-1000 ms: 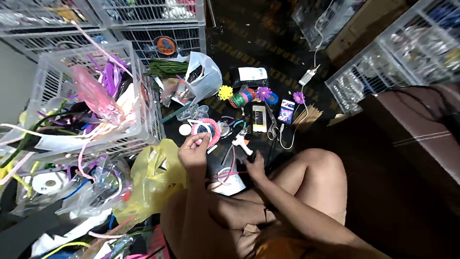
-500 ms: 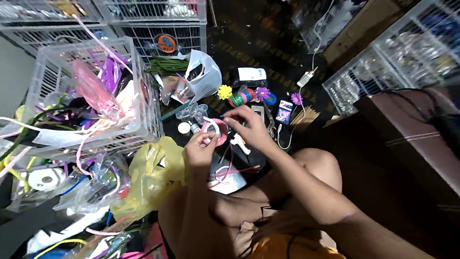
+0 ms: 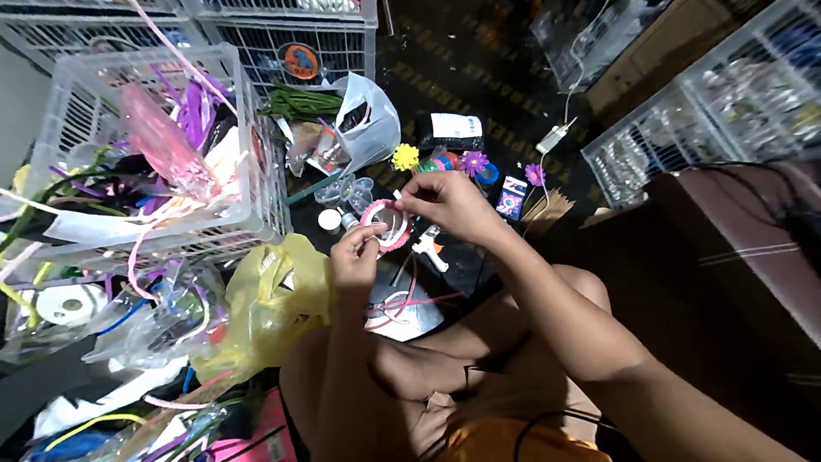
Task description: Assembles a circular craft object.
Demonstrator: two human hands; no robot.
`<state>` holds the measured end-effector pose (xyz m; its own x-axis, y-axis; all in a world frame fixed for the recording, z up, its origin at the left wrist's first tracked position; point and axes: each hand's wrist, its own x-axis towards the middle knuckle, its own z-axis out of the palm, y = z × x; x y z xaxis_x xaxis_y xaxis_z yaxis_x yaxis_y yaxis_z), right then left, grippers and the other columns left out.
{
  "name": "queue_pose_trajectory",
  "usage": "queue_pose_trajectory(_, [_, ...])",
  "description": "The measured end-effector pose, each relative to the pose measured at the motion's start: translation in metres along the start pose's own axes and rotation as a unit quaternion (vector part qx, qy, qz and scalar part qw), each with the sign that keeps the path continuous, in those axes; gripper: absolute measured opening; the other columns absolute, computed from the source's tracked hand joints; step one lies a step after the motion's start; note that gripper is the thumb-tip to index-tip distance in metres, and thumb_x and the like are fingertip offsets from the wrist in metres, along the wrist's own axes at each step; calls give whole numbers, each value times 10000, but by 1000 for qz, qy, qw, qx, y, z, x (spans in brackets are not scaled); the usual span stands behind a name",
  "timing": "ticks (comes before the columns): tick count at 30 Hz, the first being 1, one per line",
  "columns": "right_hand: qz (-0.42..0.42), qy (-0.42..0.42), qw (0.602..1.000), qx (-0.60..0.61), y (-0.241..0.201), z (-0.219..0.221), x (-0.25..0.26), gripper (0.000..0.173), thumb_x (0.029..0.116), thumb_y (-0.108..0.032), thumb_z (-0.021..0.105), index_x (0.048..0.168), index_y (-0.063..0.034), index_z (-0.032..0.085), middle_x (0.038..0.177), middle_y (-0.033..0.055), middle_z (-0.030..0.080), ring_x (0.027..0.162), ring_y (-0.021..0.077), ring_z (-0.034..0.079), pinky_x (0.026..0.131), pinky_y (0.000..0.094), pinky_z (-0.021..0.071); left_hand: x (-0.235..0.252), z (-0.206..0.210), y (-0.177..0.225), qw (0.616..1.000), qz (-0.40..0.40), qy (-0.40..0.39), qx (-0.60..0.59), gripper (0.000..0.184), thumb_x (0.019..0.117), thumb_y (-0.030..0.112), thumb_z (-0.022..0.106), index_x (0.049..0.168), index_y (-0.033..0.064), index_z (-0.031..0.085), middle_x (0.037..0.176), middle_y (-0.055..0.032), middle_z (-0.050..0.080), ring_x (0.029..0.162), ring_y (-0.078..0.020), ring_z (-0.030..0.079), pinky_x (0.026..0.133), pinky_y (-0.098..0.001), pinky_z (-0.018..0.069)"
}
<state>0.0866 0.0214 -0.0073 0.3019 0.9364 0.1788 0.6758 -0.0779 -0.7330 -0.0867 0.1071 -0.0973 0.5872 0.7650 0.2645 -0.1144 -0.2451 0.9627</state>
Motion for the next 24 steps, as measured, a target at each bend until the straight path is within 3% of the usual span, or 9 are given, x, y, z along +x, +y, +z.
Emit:
queue_pose_trajectory(4, [14, 14, 1000, -6, 8, -2, -7, 159, 991, -215, 674, 953, -66, 719, 789, -1, 664, 669, 33, 591, 653, 238, 501, -3, -4, 3, 999, -31, -21, -24, 267, 910, -75, 594, 1118, 9, 737, 1137, -64, 699, 897, -59, 673, 784, -219, 577])
queue_pose_trajectory(11, [37, 48, 998, 14, 14, -9, -11, 161, 991, -226, 677, 968, -70, 708, 795, -6, 658, 682, 34, 593, 661, 237, 504, -2, -6, 6, 992, -67, -85, -67, 423, 844, -117, 700, 1243, 23, 682, 1312, -90, 619, 1052, -141, 687, 865, -301, 616])
queue_pose_trajectory(18, [-13, 44, 997, 66, 6, -5, -19, 111, 997, -168, 657, 985, -59, 667, 767, -33, 627, 652, -8, 566, 624, 166, 481, -3, -4, 6, 995, -53, -68, -53, 373, 855, -95, 715, 1210, 19, 697, 1264, -85, 641, 1024, -122, 693, 854, -278, 616])
queue_pose_trajectory(24, [-15, 49, 995, 81, 14, -4, -23, 106, 961, -144, 701, 1011, -53, 678, 827, -18, 651, 700, 1, 585, 654, 171, 496, -2, -4, 5, 996, -40, -41, -61, 337, 867, -98, 691, 1187, 8, 703, 1238, -86, 659, 1030, -133, 693, 871, -293, 613])
